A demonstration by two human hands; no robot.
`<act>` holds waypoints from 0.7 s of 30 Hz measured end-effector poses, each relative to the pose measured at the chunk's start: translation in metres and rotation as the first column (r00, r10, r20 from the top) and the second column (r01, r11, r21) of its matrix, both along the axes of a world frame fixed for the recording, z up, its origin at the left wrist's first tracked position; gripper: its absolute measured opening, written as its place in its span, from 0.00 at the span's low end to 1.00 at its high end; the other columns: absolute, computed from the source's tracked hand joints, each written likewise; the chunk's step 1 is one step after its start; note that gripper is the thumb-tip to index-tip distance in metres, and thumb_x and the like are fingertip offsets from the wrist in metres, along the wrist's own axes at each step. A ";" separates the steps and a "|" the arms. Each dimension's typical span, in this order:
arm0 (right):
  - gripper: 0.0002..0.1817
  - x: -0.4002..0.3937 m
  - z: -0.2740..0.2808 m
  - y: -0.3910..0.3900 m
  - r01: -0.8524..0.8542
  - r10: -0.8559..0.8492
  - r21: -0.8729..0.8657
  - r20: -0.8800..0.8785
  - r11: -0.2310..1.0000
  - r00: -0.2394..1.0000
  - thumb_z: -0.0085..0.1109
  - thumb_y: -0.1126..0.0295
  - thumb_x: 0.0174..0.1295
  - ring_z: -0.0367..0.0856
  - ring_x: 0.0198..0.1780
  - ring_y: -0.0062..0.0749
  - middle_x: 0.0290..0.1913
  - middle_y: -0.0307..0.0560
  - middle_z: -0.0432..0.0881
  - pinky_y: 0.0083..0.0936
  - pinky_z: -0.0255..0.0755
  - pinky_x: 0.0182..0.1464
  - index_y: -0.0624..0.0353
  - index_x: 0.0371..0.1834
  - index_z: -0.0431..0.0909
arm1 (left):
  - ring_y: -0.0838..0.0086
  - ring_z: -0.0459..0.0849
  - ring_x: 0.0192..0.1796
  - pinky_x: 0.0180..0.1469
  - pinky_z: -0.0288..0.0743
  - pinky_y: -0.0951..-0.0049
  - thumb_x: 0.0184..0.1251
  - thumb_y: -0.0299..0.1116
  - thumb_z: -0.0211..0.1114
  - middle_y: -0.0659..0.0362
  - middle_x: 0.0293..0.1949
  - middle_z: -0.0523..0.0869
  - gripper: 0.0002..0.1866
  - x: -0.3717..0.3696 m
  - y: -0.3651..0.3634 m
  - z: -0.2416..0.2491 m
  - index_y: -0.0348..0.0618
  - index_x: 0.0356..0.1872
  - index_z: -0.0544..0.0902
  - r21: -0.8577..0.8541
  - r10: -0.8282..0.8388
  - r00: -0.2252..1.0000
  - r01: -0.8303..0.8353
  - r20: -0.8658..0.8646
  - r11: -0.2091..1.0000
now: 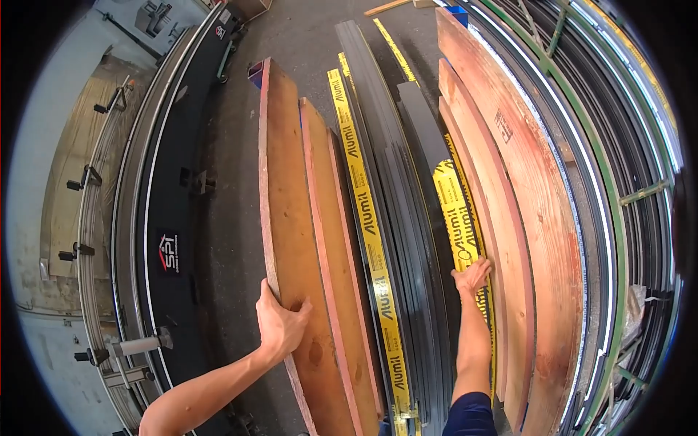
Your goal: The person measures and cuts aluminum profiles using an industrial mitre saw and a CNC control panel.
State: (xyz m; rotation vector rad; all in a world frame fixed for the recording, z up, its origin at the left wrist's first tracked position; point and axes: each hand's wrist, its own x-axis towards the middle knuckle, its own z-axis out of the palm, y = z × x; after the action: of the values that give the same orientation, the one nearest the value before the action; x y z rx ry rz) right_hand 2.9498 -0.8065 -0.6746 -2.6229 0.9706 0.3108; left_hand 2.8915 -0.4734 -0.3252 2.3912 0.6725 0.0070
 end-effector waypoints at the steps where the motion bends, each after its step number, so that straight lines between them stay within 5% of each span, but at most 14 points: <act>1: 0.47 0.002 0.001 -0.003 -0.007 0.008 -0.009 0.047 1.000 0.999 0.85 0.65 0.33 0.68 0.65 0.52 0.57 0.49 0.68 0.64 0.73 0.59 0.60 0.59 0.66 | 0.54 0.89 0.43 0.48 0.82 0.61 0.53 0.28 0.73 0.39 0.39 0.87 0.26 0.001 0.000 0.000 0.28 0.50 0.71 0.053 -0.006 1.000 0.006 0.000 0.999; 3: 0.45 0.001 -0.003 -0.015 -0.021 0.026 -0.047 0.107 0.999 0.994 0.84 0.65 0.34 0.67 0.65 0.51 0.57 0.49 0.67 0.62 0.75 0.56 0.59 0.58 0.67 | 0.54 0.89 0.43 0.48 0.82 0.61 0.53 0.28 0.73 0.39 0.40 0.87 0.26 0.001 0.003 -0.003 0.28 0.50 0.71 0.033 -0.013 1.000 0.013 0.008 0.999; 7: 0.50 -0.005 -0.003 -0.005 -0.130 0.151 -0.271 0.060 0.954 0.987 0.81 0.55 0.45 0.64 0.69 0.47 0.70 0.49 0.63 0.54 0.62 0.68 0.54 0.71 0.63 | 0.52 0.89 0.44 0.47 0.82 0.60 0.52 0.27 0.74 0.39 0.39 0.87 0.26 -0.001 0.003 -0.005 0.28 0.49 0.72 0.016 -0.019 1.000 0.019 0.002 1.000; 12: 0.49 -0.074 0.024 0.031 -0.121 0.140 -0.081 0.298 0.989 0.944 0.78 0.54 0.50 0.64 0.70 0.56 0.73 0.56 0.60 0.54 0.60 0.68 0.59 0.73 0.61 | 0.48 0.89 0.43 0.47 0.82 0.58 0.51 0.28 0.73 0.38 0.39 0.87 0.26 -0.003 0.007 -0.008 0.29 0.49 0.72 0.028 -0.013 1.000 0.013 0.015 1.000; 16: 0.46 -0.222 0.053 0.024 -0.108 0.112 -0.030 0.299 0.994 0.948 0.75 0.56 0.54 0.62 0.71 0.62 0.72 0.65 0.60 0.53 0.59 0.70 0.64 0.72 0.61 | 0.45 0.88 0.44 0.48 0.82 0.57 0.50 0.28 0.73 0.37 0.40 0.86 0.26 -0.005 0.009 -0.008 0.29 0.49 0.73 -0.049 -0.022 0.999 0.023 0.033 0.999; 21: 0.47 -0.496 0.094 0.003 0.193 -0.195 -0.028 -0.162 0.981 0.967 0.75 0.61 0.51 0.62 0.72 0.62 0.74 0.64 0.56 0.54 0.61 0.70 0.63 0.72 0.58 | 0.43 0.86 0.50 0.54 0.79 0.52 0.49 0.32 0.76 0.37 0.44 0.86 0.29 -0.010 0.016 -0.014 0.32 0.50 0.72 0.034 0.009 0.999 -0.008 -0.033 0.999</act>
State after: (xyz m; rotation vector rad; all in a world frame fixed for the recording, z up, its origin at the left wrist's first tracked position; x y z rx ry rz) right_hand 2.4539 -0.8036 -0.5810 -2.5170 1.2763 0.4784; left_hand 2.8816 -0.4569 -0.3392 2.4259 0.7038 -0.0176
